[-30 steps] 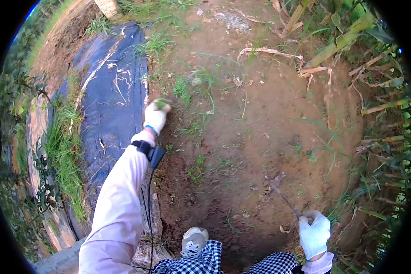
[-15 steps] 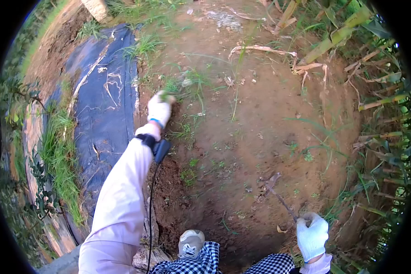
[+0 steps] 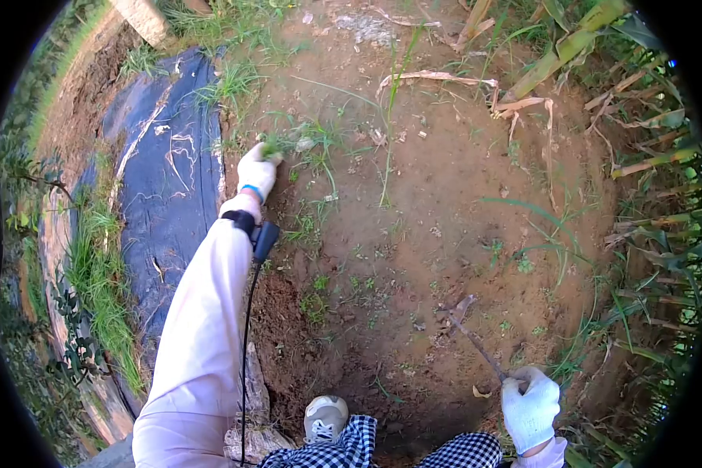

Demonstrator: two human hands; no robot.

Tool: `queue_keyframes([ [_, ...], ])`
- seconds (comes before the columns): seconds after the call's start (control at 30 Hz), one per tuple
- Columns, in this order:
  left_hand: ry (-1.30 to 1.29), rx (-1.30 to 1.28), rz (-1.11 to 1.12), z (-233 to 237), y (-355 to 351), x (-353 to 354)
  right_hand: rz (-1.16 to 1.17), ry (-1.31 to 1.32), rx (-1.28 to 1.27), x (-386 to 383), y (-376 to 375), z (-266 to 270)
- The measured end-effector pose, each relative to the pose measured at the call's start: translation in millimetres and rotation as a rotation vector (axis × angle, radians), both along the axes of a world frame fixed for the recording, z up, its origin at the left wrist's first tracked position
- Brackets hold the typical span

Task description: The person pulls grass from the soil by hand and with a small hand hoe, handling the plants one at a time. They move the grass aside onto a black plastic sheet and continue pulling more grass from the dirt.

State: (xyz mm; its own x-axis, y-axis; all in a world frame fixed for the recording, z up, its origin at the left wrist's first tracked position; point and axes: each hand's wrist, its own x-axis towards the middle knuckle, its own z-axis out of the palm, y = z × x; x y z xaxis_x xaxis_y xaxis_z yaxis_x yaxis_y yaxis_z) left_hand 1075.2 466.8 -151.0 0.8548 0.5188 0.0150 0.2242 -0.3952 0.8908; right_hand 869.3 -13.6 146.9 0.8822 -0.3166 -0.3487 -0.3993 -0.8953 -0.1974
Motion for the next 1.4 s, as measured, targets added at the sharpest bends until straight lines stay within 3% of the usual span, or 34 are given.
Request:
queue_keyframes([
  [0.1, -0.205, -0.427, 0.275, 0, 14, -12, -0.036, 0.001, 0.035, -3, -2, -2],
  [0.13, -0.205, -0.519, 0.265, 2, 22, -17, -0.042, 0.004, 0.044, -4, -8, -5],
  [0.2, -0.128, -0.275, 0.126, 2, 31, -16, -0.052, 0.009, 0.054, -5, -10, -6],
  [0.27, 0.177, 0.383, -0.053, 12, 21, -17, -0.062, 0.010, 0.054, -2, -5, -3],
  [0.3, 0.208, 0.522, -0.061, 34, -1, -21, -0.072, 0.016, 0.050, -1, -2, -1],
  [0.33, 0.172, 0.686, -0.118, 20, -2, -18, -0.080, 0.024, 0.046, -1, 2, 1],
  [0.43, 0.394, 0.565, -0.214, 33, -5, -3, -0.072, 0.010, 0.037, -1, 0, 0],
  [0.47, 0.138, 0.316, -0.112, 0, 4, -5, -0.067, 0.002, 0.034, -3, -4, -2],
  [0.53, 0.070, -0.251, -0.241, 3, 7, -8, -0.073, -0.005, 0.013, -3, -8, -4],
  [0.6, 0.117, -0.096, -0.350, 20, -13, -8, -0.075, -0.002, 0.001, -3, -8, -4],
  [0.67, 0.181, 0.540, -0.363, 53, -51, -13, -0.078, 0.000, 0.001, -2, -5, -3],
  [0.73, 0.113, 0.637, -0.451, 41, -69, -4, -0.079, 0.010, 0.004, -2, -2, -2],
  [0.8, 0.106, 0.744, -0.387, 25, -78, 12, -0.078, 0.021, 0.000, 1, -1, 0],
  [0.87, -0.065, 0.364, -0.252, 14, -71, 16, -0.086, 0.043, -0.006, 0, -6, -2],
  [0.9, -0.111, -0.122, -0.067, 16, -71, 16, -0.073, 0.021, -0.002, -1, -11, -3],
  [0.93, -0.134, -0.240, 0.017, 20, -62, 18, -0.066, -0.004, 0.006, -2, -17, -6],
  [1.0, -0.129, -0.026, -0.042, 11, -37, 27, -0.072, -0.013, 0.006, -4, -19, -8],
  [1.03, 0.075, 0.327, -0.102, 7, -32, 34, -0.083, -0.006, -0.001, -1, -17, -7],
  [1.13, 0.087, 0.702, -0.234, 44, -65, 40, -0.071, -0.016, -0.005, 2, -11, -3],
  [1.27, 0.170, 0.843, -0.427, 21, -82, 75, -0.101, 0.033, -0.021, 7, -3, 3],
  [1.37, -0.053, 0.637, -0.340, -1, -68, 79, -0.097, 0.038, -0.023, 4, -11, -2],
  [1.4, -0.131, 0.306, -0.226, -11, -65, 76, -0.084, 0.036, -0.018, 4, -15, -4],
])
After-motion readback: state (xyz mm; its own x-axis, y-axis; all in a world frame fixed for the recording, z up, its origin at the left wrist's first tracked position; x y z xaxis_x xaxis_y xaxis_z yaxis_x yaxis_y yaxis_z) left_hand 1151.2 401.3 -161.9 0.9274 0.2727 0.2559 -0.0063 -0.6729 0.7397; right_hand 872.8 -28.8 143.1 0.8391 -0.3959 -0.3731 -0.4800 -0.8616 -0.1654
